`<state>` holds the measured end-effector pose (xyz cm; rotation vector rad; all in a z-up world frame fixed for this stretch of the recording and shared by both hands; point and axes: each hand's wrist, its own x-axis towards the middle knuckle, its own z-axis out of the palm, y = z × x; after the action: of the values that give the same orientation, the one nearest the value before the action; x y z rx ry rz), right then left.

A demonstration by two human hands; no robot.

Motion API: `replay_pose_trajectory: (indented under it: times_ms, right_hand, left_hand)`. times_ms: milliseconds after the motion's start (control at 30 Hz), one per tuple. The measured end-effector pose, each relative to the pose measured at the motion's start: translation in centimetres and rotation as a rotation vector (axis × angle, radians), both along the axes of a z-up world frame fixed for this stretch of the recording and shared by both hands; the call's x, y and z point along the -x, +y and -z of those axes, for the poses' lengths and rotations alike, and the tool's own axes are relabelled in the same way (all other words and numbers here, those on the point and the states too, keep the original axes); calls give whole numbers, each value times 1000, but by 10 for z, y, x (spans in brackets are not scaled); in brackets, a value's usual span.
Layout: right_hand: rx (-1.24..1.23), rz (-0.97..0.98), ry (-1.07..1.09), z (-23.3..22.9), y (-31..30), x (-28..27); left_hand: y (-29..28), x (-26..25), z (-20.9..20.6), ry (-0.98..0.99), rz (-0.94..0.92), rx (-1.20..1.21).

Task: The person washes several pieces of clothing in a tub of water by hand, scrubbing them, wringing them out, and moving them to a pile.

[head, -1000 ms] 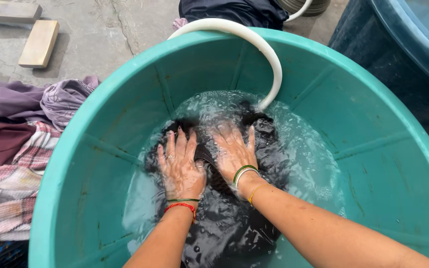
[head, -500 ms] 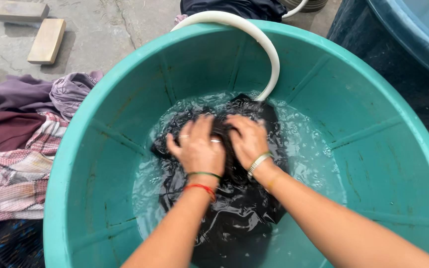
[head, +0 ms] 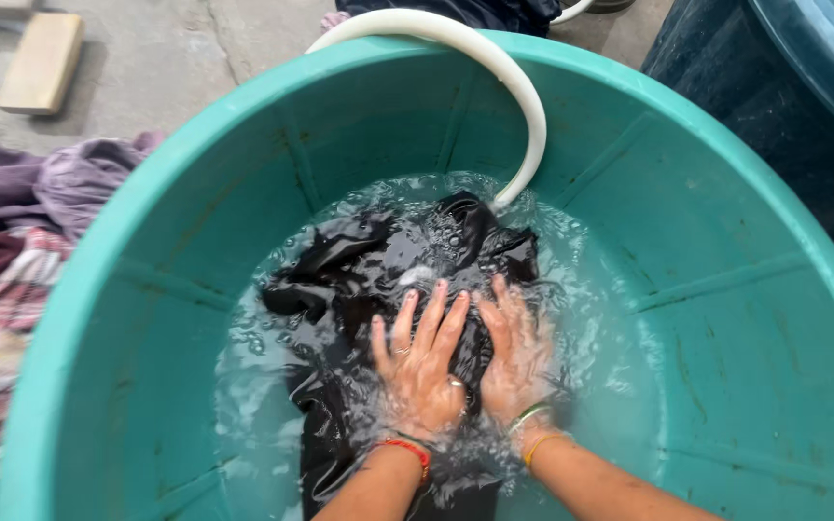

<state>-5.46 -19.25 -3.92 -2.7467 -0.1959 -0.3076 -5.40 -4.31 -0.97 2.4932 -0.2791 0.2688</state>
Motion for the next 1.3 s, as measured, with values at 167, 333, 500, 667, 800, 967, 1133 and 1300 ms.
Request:
replay_pose_trajectory:
  times_ms: [167, 333, 500, 667, 800, 967, 1133, 1300]
  right_hand:
    - [61, -21, -93, 15, -7, -9]
    - [-23, 4, -76, 15, -7, -11]
    - [-381, -55, -77, -20, 5, -14]
    - [-111, 167, -19, -76, 13, -48]
    - [-64, 35, -44, -85, 29, -64]
    - [49, -144, 96, -56, 46, -77]
    - [250, -106, 301, -35, 47, -105]
    - [371, -94, 357, -18, 45, -115]
  left_hand:
    - [-2, -14, 7, 30, 7, -122]
    - [-2, -21, -12, 100, 64, -94]
    - [15, -36, -42, 83, 124, -28]
    - [58, -71, -65, -156, -43, -140]
    - [84, -72, -48, -228, -93, -169]
    - [84, -54, -2, -64, -153, -297]
    - [77, -63, 5, 145, -182, -343]
    - [76, -79, -1, 425, -113, -517]
